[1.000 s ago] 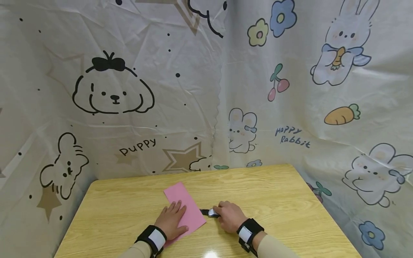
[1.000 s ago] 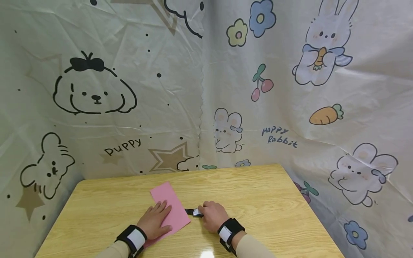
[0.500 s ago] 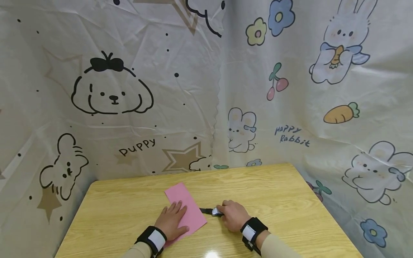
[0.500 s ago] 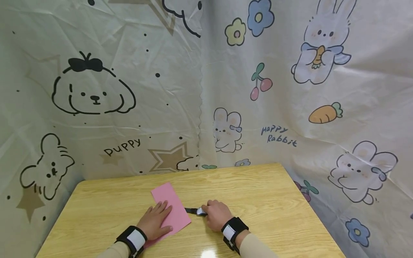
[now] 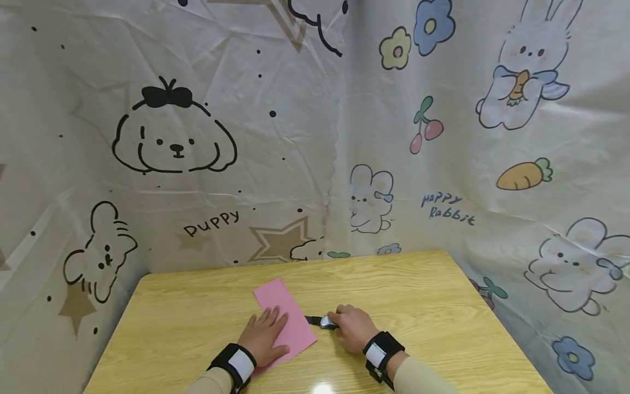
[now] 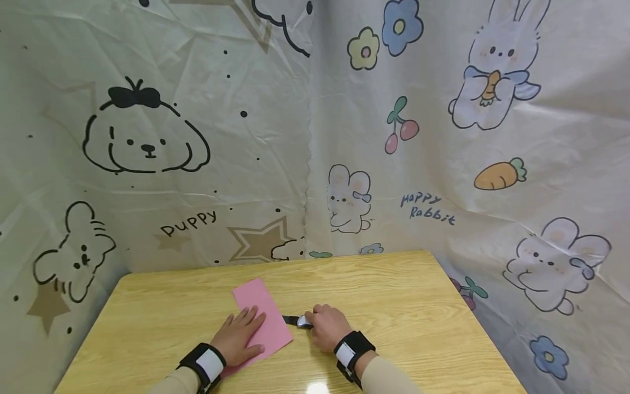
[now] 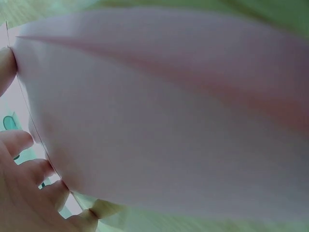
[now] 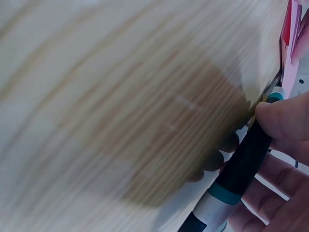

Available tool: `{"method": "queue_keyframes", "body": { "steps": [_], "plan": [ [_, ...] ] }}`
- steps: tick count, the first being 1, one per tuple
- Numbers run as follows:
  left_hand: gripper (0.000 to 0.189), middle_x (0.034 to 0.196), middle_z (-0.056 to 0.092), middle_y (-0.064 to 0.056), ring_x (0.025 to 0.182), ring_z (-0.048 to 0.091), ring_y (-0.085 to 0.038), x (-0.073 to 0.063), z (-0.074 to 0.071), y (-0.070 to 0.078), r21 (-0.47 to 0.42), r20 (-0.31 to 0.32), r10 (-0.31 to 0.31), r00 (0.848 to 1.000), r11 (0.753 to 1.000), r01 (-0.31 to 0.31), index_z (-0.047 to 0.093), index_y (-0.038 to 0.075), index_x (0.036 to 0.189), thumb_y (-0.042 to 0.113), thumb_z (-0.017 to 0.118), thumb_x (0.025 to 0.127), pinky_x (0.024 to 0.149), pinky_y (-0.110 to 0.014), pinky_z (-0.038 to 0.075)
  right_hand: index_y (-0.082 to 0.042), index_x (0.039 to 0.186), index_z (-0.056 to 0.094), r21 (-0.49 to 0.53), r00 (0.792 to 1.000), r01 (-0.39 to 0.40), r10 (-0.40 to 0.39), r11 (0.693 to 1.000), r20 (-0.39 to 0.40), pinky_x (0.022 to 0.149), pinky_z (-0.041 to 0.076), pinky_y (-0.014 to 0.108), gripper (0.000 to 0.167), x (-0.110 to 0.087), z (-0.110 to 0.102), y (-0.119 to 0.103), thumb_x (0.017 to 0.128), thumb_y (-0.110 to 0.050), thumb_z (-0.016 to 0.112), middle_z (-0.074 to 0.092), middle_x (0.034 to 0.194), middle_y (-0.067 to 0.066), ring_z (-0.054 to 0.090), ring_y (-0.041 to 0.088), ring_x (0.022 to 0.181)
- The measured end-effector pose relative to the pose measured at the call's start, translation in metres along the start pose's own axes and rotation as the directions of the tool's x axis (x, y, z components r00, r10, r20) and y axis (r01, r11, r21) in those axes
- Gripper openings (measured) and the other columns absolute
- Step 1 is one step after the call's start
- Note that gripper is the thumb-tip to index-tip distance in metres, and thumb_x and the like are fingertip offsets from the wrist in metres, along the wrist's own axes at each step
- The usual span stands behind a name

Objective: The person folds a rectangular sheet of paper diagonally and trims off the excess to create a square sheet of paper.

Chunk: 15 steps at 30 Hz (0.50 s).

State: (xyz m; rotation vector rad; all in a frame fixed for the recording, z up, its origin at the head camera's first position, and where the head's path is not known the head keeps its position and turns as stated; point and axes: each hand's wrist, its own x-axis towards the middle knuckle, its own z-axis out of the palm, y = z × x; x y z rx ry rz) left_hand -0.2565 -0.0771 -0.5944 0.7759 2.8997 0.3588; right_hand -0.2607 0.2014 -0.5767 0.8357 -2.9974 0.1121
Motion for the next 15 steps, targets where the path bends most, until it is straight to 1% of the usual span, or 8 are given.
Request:
{"method": "queue_keyframes", "body": {
  "steps": [6,11,15],
  "plan": [
    [0.073,0.153,0.036,-0.016,0.140,0.030,-0.039,0.003,0.007,-0.001,0.015,-0.002,0.002,1.000,1.000,-0.002,0.047,0.018,0.145,0.054,0.066,0.085,0.108,-0.064,0.022,-0.018,0.124,0.066,0.003,1.000,0.007,-0.007,1.000,0.005,0.068,0.049,0.028,0.037,0.005,0.001,-0.004,0.087,-0.017,0.069,0.060,0.096,-0.002,0.054,0.013,0.081],
    [0.072,0.152,0.036,-0.017,0.140,0.030,-0.040,0.004,0.007,-0.002,0.001,-0.018,0.022,1.000,1.000,-0.022,0.048,0.017,0.145,0.054,0.066,0.085,0.107,-0.065,0.023,-0.018,0.124,0.066,0.005,1.000,-0.021,0.021,1.000,0.018,0.066,0.049,0.028,0.038,-0.001,0.000,0.005,0.087,-0.017,0.070,0.059,0.095,-0.002,0.053,0.012,0.079],
    [0.072,0.153,0.035,-0.017,0.140,0.030,-0.040,0.003,0.005,-0.002,0.000,-0.011,0.021,1.000,1.000,-0.021,0.048,0.018,0.145,0.054,0.066,0.085,0.107,-0.066,0.022,-0.017,0.123,0.066,0.009,1.000,-0.022,0.022,1.000,0.016,0.065,0.048,0.028,0.037,-0.005,-0.002,0.010,0.086,-0.017,0.070,0.060,0.095,-0.001,0.052,0.012,0.078]
  ]
}}
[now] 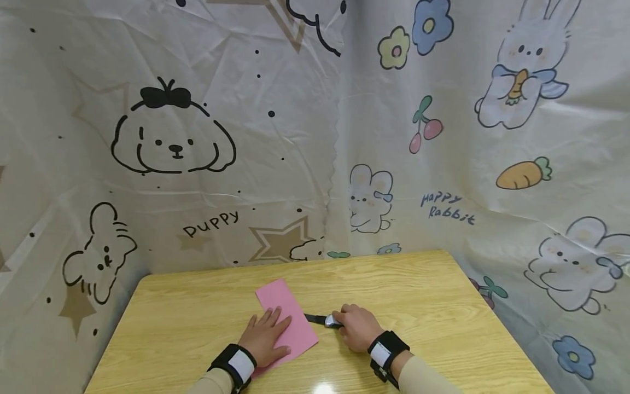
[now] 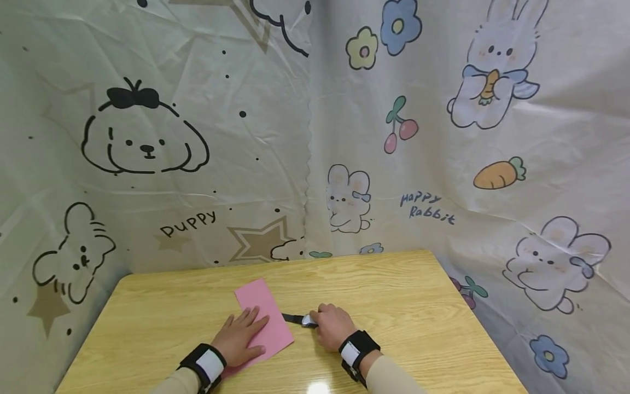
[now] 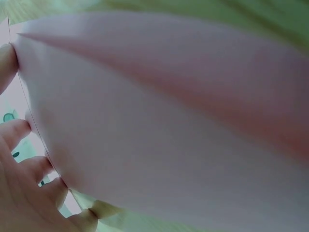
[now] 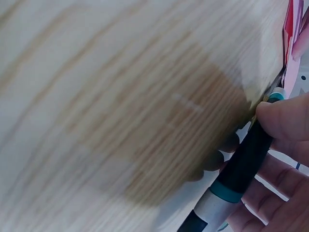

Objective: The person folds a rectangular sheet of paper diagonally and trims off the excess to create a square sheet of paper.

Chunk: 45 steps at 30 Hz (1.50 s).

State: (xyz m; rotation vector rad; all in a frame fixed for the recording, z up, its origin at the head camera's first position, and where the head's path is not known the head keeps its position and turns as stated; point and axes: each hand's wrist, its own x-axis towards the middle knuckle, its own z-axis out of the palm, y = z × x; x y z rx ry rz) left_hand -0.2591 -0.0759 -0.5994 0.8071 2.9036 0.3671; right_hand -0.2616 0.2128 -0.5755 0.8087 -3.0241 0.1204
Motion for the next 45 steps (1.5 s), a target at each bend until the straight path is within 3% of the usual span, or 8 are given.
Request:
{"method": "queue_keyframes", "body": {
  "steps": [14,23,28,34,45],
  "plan": [
    [0.082,0.153,0.035,-0.016,0.140,0.030,-0.039,-0.002,-0.006,0.005,-0.030,0.013,-0.023,1.000,0.999,0.023,0.041,0.012,0.148,0.052,0.069,0.083,0.107,-0.067,0.020,-0.017,0.120,0.067,-0.020,0.999,0.023,-0.024,1.000,-0.029,0.063,0.048,0.028,0.035,0.018,0.002,-0.019,0.086,-0.015,0.070,0.059,0.092,-0.001,0.053,0.014,0.076],
    [0.082,0.152,0.037,-0.016,0.140,0.031,-0.038,-0.001,-0.003,0.004,-0.016,-0.001,-0.005,1.000,1.000,0.005,0.043,0.008,0.146,0.054,0.068,0.083,0.107,-0.066,0.021,-0.016,0.121,0.067,-0.001,0.999,-0.005,0.005,1.000,-0.037,0.064,0.049,0.029,0.036,0.008,0.003,-0.003,0.085,-0.013,0.069,0.059,0.092,0.000,0.053,0.013,0.076],
    [0.086,0.153,0.034,-0.017,0.141,0.029,-0.038,-0.002,-0.001,0.002,-0.015,0.006,-0.023,1.000,1.000,0.023,0.041,0.002,0.146,0.055,0.067,0.084,0.109,-0.065,0.020,-0.015,0.122,0.067,0.003,0.999,-0.004,0.005,1.000,-0.036,0.063,0.048,0.030,0.036,0.001,0.003,0.004,0.086,-0.013,0.069,0.059,0.092,0.000,0.053,0.014,0.076],
    [0.097,0.154,0.024,-0.029,0.141,0.018,-0.049,-0.004,0.000,0.001,-0.113,0.016,-0.094,0.995,0.989,0.096,0.037,-0.005,0.145,0.056,0.072,0.079,0.110,-0.063,0.017,-0.017,0.121,0.067,0.005,1.000,-0.013,0.013,1.000,-0.010,0.063,0.048,0.030,0.036,0.002,0.003,0.001,0.085,-0.015,0.071,0.058,0.092,-0.001,0.053,0.014,0.077],
    [0.104,0.155,0.027,-0.024,0.142,0.023,-0.043,-0.004,-0.008,0.003,-0.083,0.035,-0.105,0.994,0.991,0.108,0.036,-0.005,0.146,0.061,0.074,0.074,0.112,-0.060,0.018,-0.018,0.121,0.067,-0.015,0.999,0.017,-0.018,1.000,-0.035,0.065,0.049,0.030,0.035,0.020,0.005,-0.015,0.086,-0.015,0.070,0.059,0.092,-0.001,0.054,0.014,0.077]
  ]
}}
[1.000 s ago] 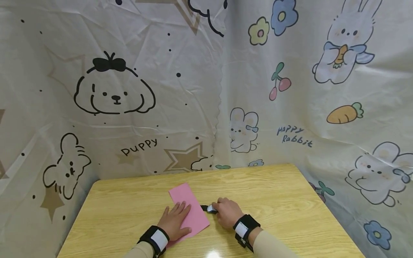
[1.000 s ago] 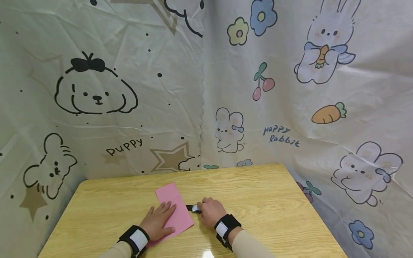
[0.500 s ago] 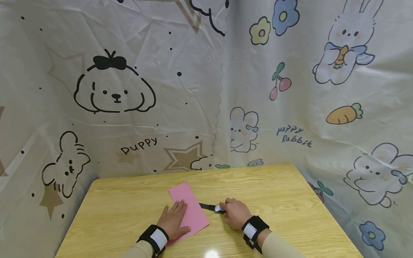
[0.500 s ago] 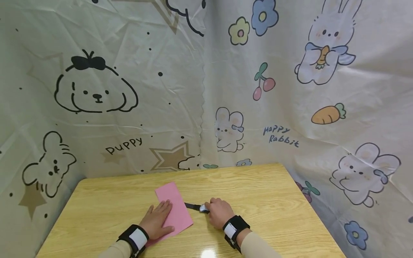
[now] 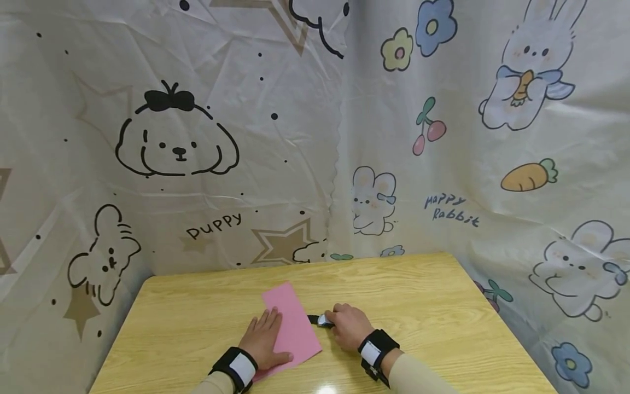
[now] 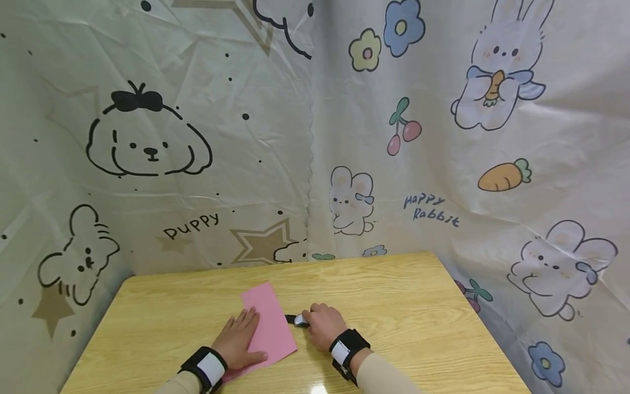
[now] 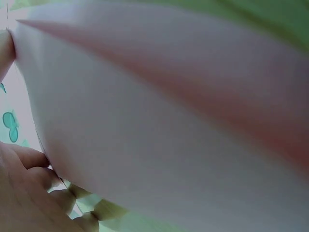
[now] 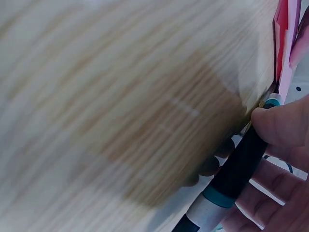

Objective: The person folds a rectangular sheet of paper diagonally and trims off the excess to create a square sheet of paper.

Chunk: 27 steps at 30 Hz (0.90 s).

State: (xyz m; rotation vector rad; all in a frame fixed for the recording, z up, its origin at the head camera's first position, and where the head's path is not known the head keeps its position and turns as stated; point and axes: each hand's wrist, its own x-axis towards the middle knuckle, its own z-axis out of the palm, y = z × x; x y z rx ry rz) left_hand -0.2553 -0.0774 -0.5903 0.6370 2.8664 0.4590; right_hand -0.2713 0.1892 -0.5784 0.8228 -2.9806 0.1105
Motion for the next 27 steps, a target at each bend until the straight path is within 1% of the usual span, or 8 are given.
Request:
{"method": "queue_keyframes", "body": {
  "steps": [4,10,12,15,18,20,23,27],
  "plan": [
    [0.105,0.155,0.027,-0.023,0.142,0.023,-0.043,0.001,0.003,-0.001,0.009,-0.001,0.012,1.000,1.000,-0.012,0.035,-0.004,0.147,0.063,0.072,0.075,0.112,-0.060,0.018,-0.017,0.122,0.067,0.005,1.000,0.001,-0.001,1.000,-0.004,0.064,0.049,0.030,0.035,-0.001,0.000,0.003,0.087,-0.015,0.069,0.059,0.093,0.000,0.054,0.015,0.077],
    [0.106,0.156,0.025,-0.022,0.143,0.022,-0.042,0.003,0.008,-0.007,0.033,-0.012,0.028,1.000,0.999,-0.027,0.033,-0.004,0.148,0.066,0.068,0.076,0.112,-0.059,0.019,-0.017,0.121,0.067,0.006,0.999,-0.028,0.028,1.000,-0.016,0.062,0.048,0.031,0.037,-0.011,0.000,0.016,0.085,-0.013,0.070,0.058,0.090,0.000,0.054,0.015,0.075],
    [0.108,0.156,0.024,-0.023,0.143,0.021,-0.043,0.003,0.008,-0.007,0.033,-0.011,0.015,1.000,0.999,-0.015,0.033,-0.004,0.148,0.067,0.068,0.075,0.112,-0.059,0.019,-0.017,0.121,0.067,0.006,0.999,-0.031,0.031,1.000,-0.008,0.062,0.048,0.031,0.036,-0.014,-0.001,0.020,0.085,-0.013,0.070,0.058,0.091,0.000,0.054,0.015,0.076],
    [0.111,0.156,0.023,-0.025,0.142,0.019,-0.045,0.002,0.005,-0.003,0.006,-0.005,-0.012,1.000,1.000,0.012,0.032,-0.006,0.147,0.067,0.071,0.074,0.112,-0.060,0.018,-0.017,0.122,0.067,0.004,1.000,-0.030,0.030,1.000,0.000,0.063,0.049,0.031,0.036,-0.017,-0.001,0.022,0.086,-0.014,0.069,0.058,0.092,0.000,0.054,0.015,0.076],
    [0.112,0.156,0.022,-0.026,0.143,0.017,-0.046,0.001,0.000,-0.001,-0.017,0.010,-0.039,0.999,0.999,0.039,0.031,-0.007,0.148,0.066,0.073,0.072,0.112,-0.061,0.015,-0.017,0.122,0.067,0.003,1.000,-0.026,0.026,1.000,0.005,0.063,0.049,0.031,0.036,-0.016,-0.002,0.022,0.086,-0.014,0.069,0.059,0.093,0.000,0.054,0.015,0.077],
    [0.112,0.156,0.022,-0.024,0.143,0.017,-0.046,0.001,-0.001,0.000,-0.024,0.023,-0.041,0.999,0.999,0.042,0.032,-0.006,0.148,0.065,0.073,0.072,0.112,-0.061,0.014,-0.017,0.122,0.067,0.001,1.000,-0.024,0.024,1.000,0.005,0.063,0.049,0.031,0.037,-0.015,-0.002,0.020,0.085,-0.013,0.070,0.059,0.093,0.000,0.054,0.015,0.077],
    [0.111,0.157,0.023,-0.022,0.143,0.016,-0.045,0.000,-0.001,0.000,-0.016,0.038,-0.032,0.999,0.999,0.033,0.032,-0.003,0.148,0.066,0.073,0.071,0.112,-0.062,0.014,-0.017,0.121,0.068,-0.002,1.000,-0.019,0.019,1.000,0.000,0.062,0.048,0.030,0.036,-0.011,-0.001,0.016,0.085,-0.013,0.071,0.059,0.092,0.000,0.053,0.014,0.076],
    [0.111,0.157,0.025,-0.020,0.143,0.017,-0.046,0.001,0.002,-0.002,-0.007,0.030,-0.019,0.999,1.000,0.019,0.034,-0.002,0.148,0.067,0.074,0.070,0.112,-0.062,0.015,-0.017,0.120,0.068,-0.007,1.000,0.001,-0.001,1.000,-0.020,0.061,0.047,0.029,0.035,-0.004,0.002,0.010,0.085,-0.014,0.071,0.058,0.090,-0.001,0.053,0.014,0.074]
  ]
}}
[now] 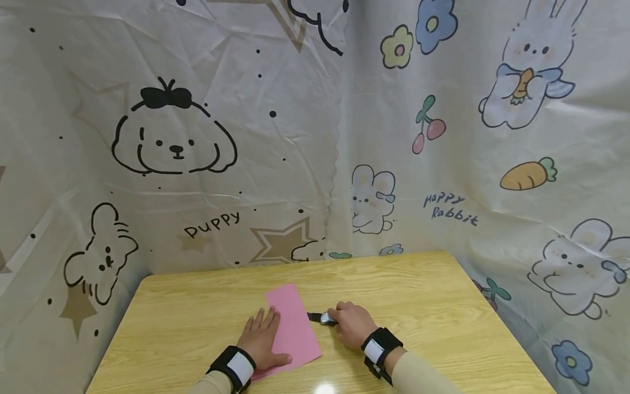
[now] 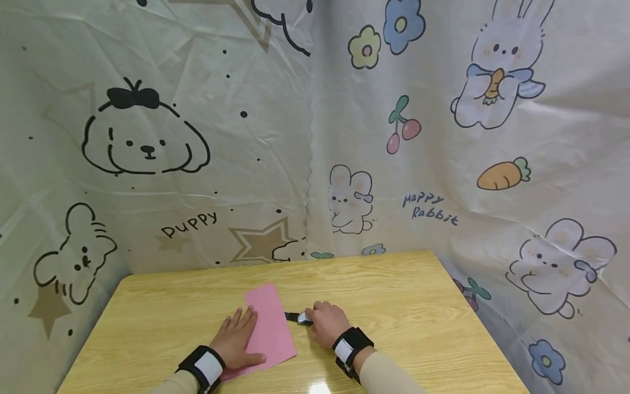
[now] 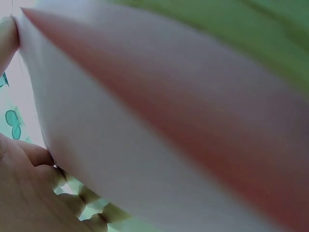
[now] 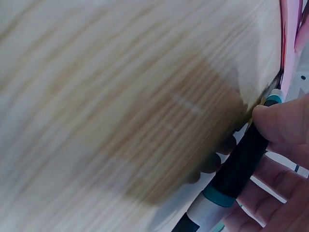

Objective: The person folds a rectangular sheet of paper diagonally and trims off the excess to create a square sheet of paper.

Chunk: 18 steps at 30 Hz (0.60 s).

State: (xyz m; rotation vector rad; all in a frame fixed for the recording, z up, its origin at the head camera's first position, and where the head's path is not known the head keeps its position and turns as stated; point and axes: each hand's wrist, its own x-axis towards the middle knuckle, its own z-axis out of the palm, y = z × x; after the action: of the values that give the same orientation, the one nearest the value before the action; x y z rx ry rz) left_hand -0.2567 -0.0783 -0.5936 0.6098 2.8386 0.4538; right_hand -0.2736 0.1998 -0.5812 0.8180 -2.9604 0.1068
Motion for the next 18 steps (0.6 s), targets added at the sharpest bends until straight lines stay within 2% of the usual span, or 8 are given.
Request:
{"method": "queue_keyframes", "body": {
  "steps": [6,13,18],
  "plan": [
    [0.113,0.157,0.024,-0.020,0.143,0.017,-0.046,0.001,0.003,-0.001,0.007,0.001,-0.009,1.000,1.000,0.009,0.033,-0.001,0.149,0.068,0.073,0.069,0.112,-0.062,0.014,-0.018,0.121,0.067,0.015,1.000,-0.008,0.008,1.000,0.012,0.062,0.048,0.029,0.035,0.006,0.001,-0.005,0.085,-0.015,0.071,0.059,0.091,-0.001,0.053,0.013,0.076],
    [0.112,0.157,0.024,-0.019,0.143,0.017,-0.046,-0.001,0.000,0.001,0.008,0.007,0.004,1.000,1.000,-0.004,0.033,-0.001,0.149,0.068,0.073,0.070,0.112,-0.062,0.014,-0.017,0.123,0.067,0.024,0.998,-0.063,0.063,0.998,0.026,0.065,0.049,0.031,0.037,-0.007,-0.003,0.007,0.087,-0.014,0.069,0.059,0.093,0.000,0.054,0.015,0.079],
    [0.112,0.157,0.024,-0.019,0.142,0.016,-0.047,-0.001,0.000,-0.001,0.003,0.004,0.022,1.000,1.000,-0.022,0.033,0.000,0.149,0.069,0.072,0.071,0.111,-0.063,0.014,-0.017,0.124,0.066,0.012,0.998,-0.057,0.057,0.998,0.014,0.066,0.049,0.032,0.038,-0.011,-0.002,0.013,0.086,-0.014,0.069,0.059,0.094,0.001,0.055,0.016,0.079]
  ]
}}
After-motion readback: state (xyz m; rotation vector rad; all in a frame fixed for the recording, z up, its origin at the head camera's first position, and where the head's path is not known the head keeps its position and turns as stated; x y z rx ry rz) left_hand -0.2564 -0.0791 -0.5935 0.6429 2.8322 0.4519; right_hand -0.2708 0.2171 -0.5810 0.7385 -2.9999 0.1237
